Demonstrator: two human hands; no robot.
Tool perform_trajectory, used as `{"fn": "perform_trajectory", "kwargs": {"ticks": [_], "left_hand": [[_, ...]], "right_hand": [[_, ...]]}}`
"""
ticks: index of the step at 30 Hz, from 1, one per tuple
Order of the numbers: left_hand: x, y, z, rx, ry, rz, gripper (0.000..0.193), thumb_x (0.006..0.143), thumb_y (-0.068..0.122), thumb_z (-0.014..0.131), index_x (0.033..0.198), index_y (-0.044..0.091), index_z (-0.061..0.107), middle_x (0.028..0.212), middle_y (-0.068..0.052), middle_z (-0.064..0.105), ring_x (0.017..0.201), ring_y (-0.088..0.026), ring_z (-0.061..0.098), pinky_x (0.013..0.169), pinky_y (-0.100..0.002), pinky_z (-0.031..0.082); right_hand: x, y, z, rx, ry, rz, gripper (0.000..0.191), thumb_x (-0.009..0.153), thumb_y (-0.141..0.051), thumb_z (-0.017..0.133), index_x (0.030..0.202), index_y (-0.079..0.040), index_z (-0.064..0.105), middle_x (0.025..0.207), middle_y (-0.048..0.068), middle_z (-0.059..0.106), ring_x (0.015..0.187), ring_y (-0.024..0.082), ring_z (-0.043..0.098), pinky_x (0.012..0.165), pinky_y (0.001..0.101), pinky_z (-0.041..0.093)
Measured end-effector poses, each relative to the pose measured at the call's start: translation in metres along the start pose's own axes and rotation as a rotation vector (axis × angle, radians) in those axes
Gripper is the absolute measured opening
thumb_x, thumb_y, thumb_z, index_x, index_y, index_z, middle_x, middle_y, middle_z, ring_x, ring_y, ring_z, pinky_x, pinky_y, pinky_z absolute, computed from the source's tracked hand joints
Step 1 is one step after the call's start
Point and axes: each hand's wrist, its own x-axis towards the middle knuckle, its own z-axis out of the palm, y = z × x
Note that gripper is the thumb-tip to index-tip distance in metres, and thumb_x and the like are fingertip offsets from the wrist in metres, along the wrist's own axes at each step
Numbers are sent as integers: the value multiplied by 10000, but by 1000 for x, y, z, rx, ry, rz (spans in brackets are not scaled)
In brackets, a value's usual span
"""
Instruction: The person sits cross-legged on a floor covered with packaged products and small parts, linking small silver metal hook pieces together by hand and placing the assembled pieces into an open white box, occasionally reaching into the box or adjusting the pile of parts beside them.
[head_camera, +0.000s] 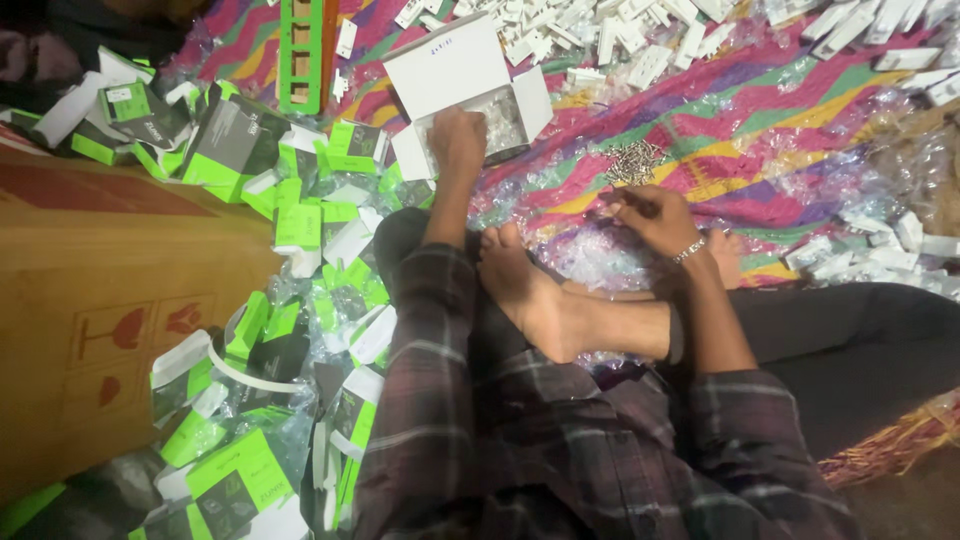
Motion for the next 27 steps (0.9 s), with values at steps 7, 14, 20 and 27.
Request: {"fn": "perform_trajectory", "kwargs": {"ticks": [7,14,20,27], "left_hand": [[-23,14,-12,-405,436,228,118,878,218,713,886,108,756,934,-103,749,905,-340,694,781,-484,510],[-74,77,-8,-636,-284,491,216,909,221,753,902,10,707,736,-165,678,659,-322,677,603,-407,497],[-86,113,31,-923,-456,471,213,963,203,722,896,2,696,753,-88,704,670,-128,644,605,-330,515],[-89,113,70,-1320,-600,338,112,1000,103,675,985,-7,660,845,-16,690,774,-76,627,655,-241,550]], "right_hand": [[3,4,3,-135,133,-40,299,982,-191,748,1198,16,742,954,87,754,863,124,669,761,291,538],[6,-9,5,443,40,-116,321,972,-107,717,1266,10,664,1060,24,738,962,95,695,877,263,578],[3,-12,-1,387,197,-124,152,1010,-76,748,1104,42,741,983,67,756,846,114,681,786,271,566],[10,-17,-1,457,117,-54,112,993,-76,699,1076,-4,724,979,15,743,858,72,684,791,241,565]]}}
